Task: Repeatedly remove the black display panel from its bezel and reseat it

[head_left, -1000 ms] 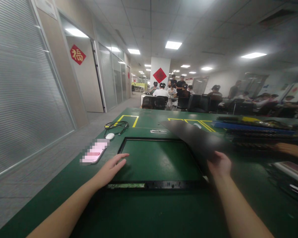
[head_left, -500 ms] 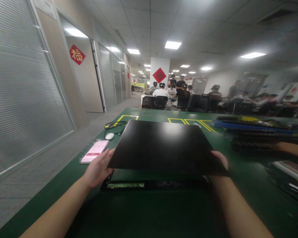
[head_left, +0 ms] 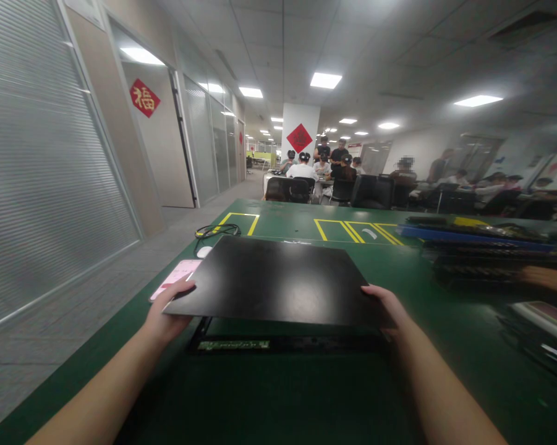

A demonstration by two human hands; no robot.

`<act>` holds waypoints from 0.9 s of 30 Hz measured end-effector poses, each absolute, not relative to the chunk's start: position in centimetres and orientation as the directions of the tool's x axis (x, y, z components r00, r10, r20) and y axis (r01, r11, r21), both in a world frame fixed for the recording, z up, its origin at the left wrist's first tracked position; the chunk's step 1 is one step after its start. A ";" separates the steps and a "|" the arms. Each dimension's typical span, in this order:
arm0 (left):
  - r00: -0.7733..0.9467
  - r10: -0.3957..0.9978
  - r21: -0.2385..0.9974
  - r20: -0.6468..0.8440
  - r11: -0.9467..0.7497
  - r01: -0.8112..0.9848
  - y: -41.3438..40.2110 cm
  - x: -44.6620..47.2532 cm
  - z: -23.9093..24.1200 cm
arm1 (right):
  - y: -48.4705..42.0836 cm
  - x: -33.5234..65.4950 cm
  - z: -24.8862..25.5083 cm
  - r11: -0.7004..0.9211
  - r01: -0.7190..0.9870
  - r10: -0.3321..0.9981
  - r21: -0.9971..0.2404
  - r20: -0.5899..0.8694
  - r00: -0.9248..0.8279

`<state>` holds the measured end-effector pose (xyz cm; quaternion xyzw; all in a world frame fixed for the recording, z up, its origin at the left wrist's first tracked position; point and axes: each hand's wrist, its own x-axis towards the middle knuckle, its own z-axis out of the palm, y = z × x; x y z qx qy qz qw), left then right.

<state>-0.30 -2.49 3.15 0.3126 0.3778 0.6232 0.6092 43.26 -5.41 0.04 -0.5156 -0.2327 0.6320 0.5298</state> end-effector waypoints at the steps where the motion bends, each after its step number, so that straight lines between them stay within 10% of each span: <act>1: -0.072 0.995 0.852 -0.074 0.026 -0.523 -2.6 -0.2 3.4 | -5.4 43.1 0.1 -0.330 -0.413 0.920 -0.849 -0.387 0.063; 27: -0.007 1.000 0.930 -0.030 0.025 -0.366 -2.2 1.4 1.4 | -2.9 45.5 -3.1 -0.193 0.209 0.771 -0.959 -0.016 0.637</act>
